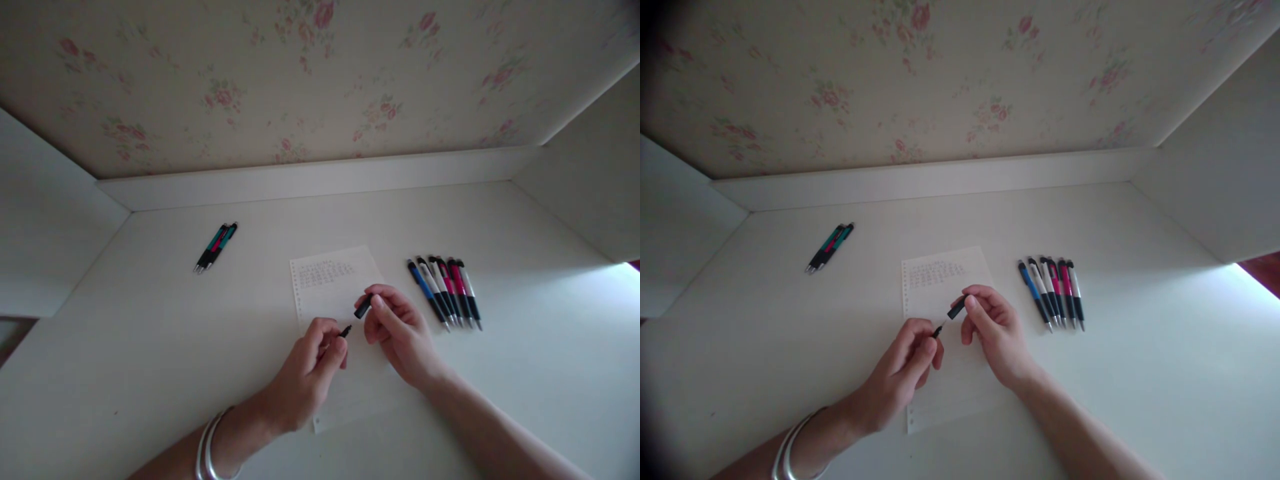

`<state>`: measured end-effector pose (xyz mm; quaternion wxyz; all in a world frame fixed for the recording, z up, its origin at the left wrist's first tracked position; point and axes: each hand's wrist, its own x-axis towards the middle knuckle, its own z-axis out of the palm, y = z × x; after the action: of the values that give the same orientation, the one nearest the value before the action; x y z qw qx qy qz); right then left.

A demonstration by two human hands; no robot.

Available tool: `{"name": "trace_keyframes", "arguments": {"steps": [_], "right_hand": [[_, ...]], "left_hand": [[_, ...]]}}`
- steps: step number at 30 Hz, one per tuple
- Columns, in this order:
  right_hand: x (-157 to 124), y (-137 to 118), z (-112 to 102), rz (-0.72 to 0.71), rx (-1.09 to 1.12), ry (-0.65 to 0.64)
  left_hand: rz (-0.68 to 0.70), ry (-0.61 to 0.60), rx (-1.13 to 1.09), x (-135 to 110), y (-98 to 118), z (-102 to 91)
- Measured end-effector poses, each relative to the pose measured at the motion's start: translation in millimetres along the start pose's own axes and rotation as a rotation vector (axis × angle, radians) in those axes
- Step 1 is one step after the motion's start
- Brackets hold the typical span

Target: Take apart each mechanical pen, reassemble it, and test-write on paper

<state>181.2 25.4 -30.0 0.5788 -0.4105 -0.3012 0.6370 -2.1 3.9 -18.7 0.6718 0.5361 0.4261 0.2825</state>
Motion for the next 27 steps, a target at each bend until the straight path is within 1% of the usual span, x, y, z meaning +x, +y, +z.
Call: {"name": "trace_keyframes", "arguments": {"steps": [2, 4, 8, 10, 14, 18, 23, 27], "right_hand": [[-0.1, -0.4, 0.2, 0.005, 0.007, 0.006], [0.1, -0.6, 0.6, 0.007, 0.01, 0.011], [0.2, -0.2, 0.5, 0.009, 0.012, 0.008], [-0.2, -0.2, 0.1, 0.008, 0.013, 0.005], [-0.8, -0.9, 0.0, 0.003, 0.01, 0.001], [-1.1, -0.4, 0.4, -0.021, -0.008, -0.011], [-3.4, -0.4, 1.2, -0.099, -0.113, -0.019], [-8.1, -1.7, 0.7, -0.25, -0.321, 0.05]], "left_hand": [[-0.051, -0.002, 0.039, -0.3, 1.3, -0.6], [-0.067, 0.002, 0.053, -0.4, 2.0, -1.0], [-0.003, 0.009, 0.034, -0.1, 0.6, -0.7], [0.001, 0.008, 0.048, -0.2, 0.5, -0.8], [-0.067, -0.016, 0.106, -0.5, 4.6, -2.3], [-0.089, 0.009, 0.116, 0.6, 9.1, -2.9], [-0.101, 0.023, 0.112, 2.6, 9.8, -2.3], [-0.111, 0.011, 0.116, 2.6, 10.6, -1.8]]}}
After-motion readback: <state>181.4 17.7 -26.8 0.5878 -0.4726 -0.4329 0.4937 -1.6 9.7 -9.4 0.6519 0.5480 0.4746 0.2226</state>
